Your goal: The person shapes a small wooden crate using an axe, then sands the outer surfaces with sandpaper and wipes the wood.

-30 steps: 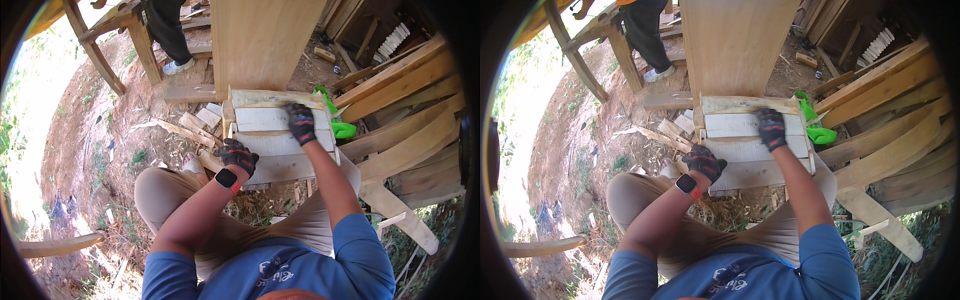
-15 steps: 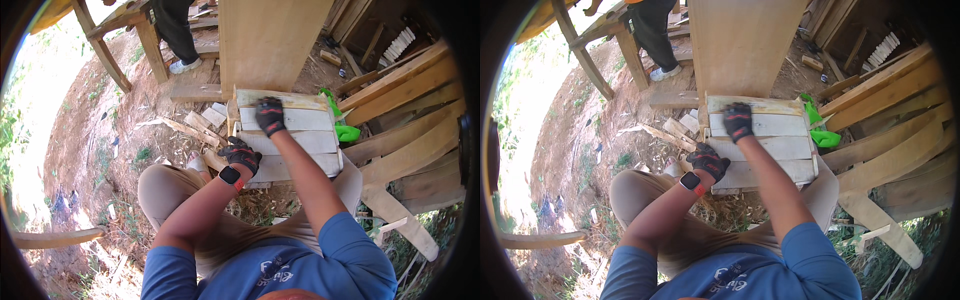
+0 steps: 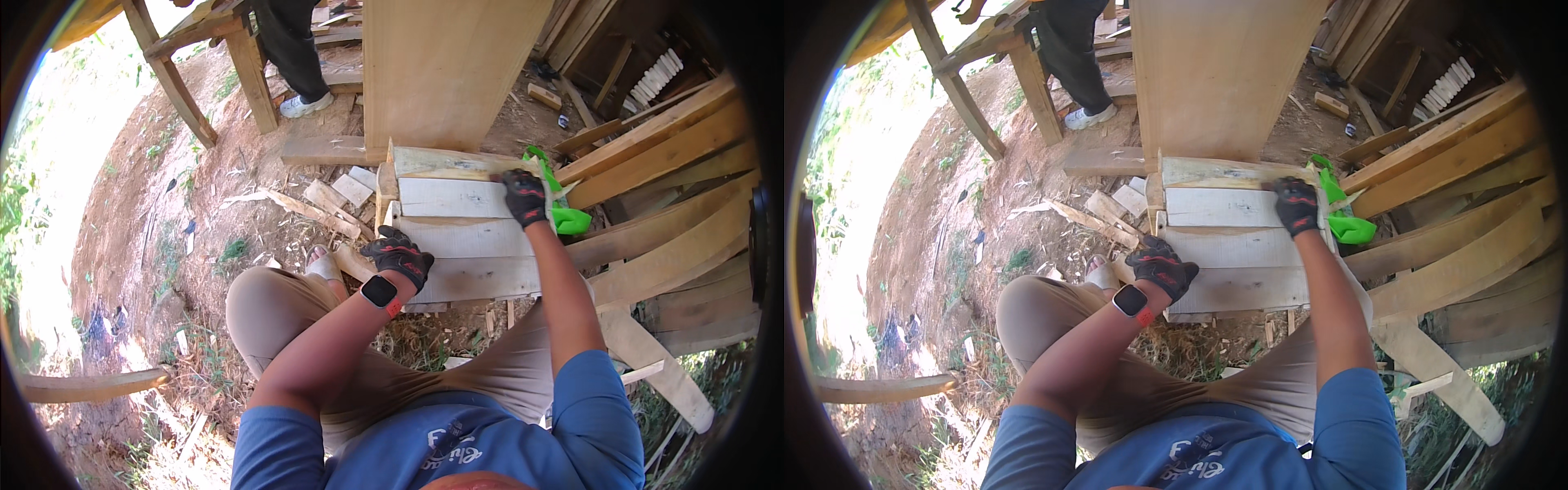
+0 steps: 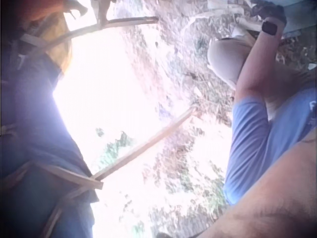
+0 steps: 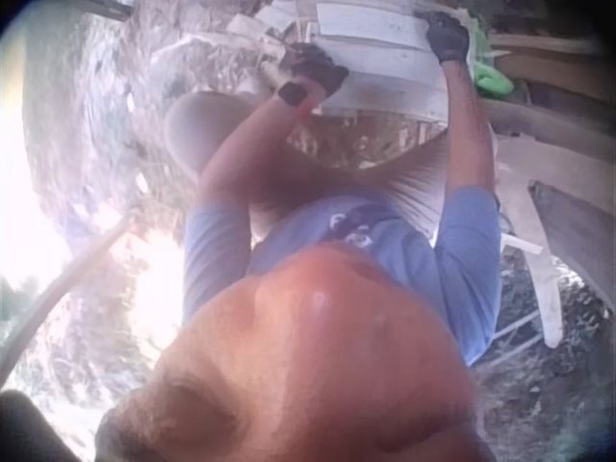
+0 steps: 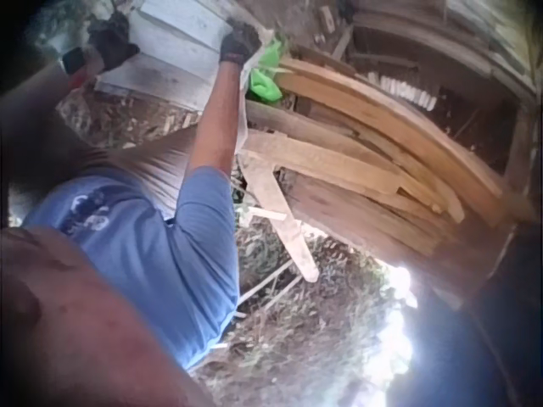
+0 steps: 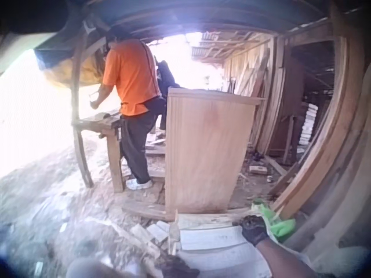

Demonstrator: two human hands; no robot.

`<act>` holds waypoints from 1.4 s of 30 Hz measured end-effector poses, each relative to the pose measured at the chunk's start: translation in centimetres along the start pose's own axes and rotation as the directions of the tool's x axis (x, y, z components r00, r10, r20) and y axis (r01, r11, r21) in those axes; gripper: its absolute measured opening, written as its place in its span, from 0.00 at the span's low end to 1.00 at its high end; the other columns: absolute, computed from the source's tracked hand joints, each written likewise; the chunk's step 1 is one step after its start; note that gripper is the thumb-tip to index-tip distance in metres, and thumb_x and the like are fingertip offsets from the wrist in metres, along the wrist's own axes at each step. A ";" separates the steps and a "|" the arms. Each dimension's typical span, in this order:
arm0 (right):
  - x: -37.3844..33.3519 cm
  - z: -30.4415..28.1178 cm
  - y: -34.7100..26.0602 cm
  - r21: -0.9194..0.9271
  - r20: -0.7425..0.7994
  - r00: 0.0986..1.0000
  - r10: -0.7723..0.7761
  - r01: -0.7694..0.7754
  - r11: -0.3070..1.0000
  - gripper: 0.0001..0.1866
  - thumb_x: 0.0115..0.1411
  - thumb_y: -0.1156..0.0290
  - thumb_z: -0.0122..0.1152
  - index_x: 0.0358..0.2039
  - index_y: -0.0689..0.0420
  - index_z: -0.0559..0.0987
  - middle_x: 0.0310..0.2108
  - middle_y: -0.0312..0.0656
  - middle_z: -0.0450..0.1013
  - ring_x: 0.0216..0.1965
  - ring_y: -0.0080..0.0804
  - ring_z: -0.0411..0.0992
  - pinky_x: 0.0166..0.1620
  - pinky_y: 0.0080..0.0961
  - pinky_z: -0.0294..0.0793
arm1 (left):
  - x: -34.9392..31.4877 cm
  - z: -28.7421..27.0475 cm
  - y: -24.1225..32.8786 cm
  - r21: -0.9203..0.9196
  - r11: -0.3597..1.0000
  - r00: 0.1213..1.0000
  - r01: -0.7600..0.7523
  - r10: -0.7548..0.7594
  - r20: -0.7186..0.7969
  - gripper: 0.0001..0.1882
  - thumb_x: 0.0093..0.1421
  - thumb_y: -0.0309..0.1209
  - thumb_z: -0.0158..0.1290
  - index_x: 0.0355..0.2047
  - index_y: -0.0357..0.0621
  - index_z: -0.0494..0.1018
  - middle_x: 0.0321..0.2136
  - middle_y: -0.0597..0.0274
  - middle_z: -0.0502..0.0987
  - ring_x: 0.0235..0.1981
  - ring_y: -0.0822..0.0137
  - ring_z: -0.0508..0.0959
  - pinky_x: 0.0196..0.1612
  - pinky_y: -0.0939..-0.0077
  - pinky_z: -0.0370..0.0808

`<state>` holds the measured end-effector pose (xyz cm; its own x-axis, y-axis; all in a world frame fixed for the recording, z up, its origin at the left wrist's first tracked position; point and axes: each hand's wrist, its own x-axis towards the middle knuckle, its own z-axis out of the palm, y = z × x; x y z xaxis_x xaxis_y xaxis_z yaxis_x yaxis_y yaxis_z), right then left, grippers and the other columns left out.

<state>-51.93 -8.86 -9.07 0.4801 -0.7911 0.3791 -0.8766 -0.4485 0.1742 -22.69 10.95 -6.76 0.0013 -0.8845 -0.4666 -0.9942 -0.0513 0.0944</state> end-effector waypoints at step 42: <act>11.1 2.1 -17.1 0.177 -0.095 0.916 -0.390 0.401 0.899 0.21 0.65 0.72 0.51 0.57 0.52 0.81 0.54 0.47 0.80 0.55 0.47 0.78 0.59 0.45 0.76 | 2.0 -0.6 1.5 0.133 0.990 0.991 0.037 -0.054 0.126 0.37 0.73 0.61 0.38 0.68 0.49 0.72 0.71 0.38 0.65 0.73 0.32 0.60 0.55 0.17 0.68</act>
<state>-31.51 -10.82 -9.71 0.7786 -0.5101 0.3656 -0.5897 -0.7940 0.1480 -24.09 8.79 -6.99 0.0412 -0.8151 -0.5779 -0.9989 -0.0214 -0.0410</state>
